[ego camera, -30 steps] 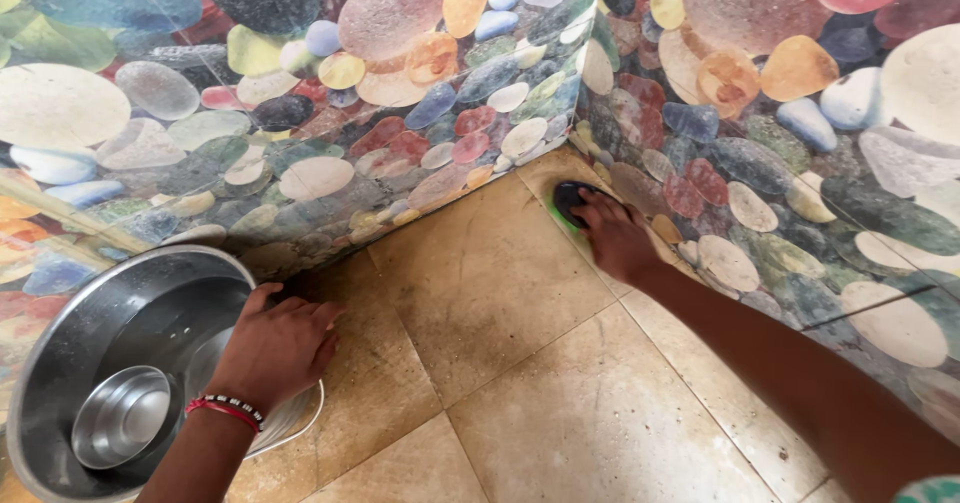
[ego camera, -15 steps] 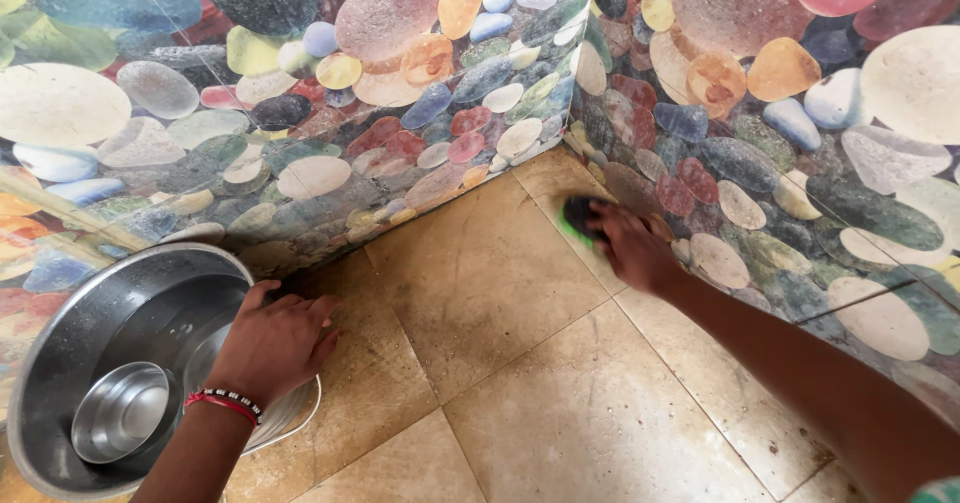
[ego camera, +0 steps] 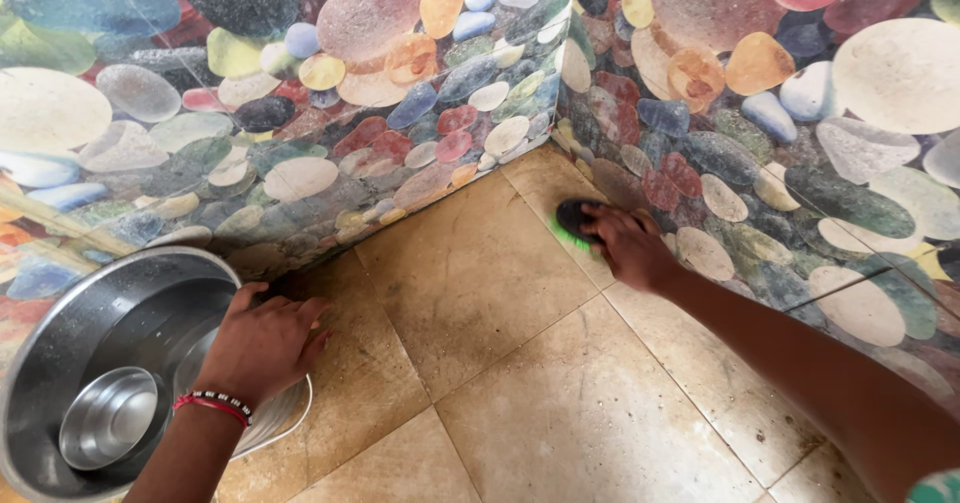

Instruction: The person scrubs the floor tiles near a wall by hand using a scouring pad and water from a bucket.

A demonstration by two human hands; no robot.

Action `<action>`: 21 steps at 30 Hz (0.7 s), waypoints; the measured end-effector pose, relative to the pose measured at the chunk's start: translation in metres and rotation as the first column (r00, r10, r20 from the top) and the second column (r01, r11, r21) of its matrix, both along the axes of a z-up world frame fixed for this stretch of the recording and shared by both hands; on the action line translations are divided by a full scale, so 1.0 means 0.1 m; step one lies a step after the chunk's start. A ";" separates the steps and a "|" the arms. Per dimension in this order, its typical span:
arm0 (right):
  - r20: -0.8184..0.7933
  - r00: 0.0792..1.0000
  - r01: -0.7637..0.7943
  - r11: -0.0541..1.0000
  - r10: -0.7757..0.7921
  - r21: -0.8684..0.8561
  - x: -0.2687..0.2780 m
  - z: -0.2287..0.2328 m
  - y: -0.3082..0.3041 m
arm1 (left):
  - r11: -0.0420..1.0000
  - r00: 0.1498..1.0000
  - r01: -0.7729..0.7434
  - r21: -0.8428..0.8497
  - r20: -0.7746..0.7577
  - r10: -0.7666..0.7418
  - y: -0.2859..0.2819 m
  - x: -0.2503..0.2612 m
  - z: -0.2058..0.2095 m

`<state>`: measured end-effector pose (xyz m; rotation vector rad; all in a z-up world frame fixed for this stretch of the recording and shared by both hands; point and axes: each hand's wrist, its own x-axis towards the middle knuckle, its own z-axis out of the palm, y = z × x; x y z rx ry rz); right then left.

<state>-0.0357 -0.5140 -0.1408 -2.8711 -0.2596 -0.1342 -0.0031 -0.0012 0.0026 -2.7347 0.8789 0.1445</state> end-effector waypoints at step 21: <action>0.033 0.959 0.282 0.952 -0.280 -0.120 0.63 -0.25 0.14 | 1.000 0.996 -0.022 0.014 -0.082 0.023 -0.02 0.01 0.07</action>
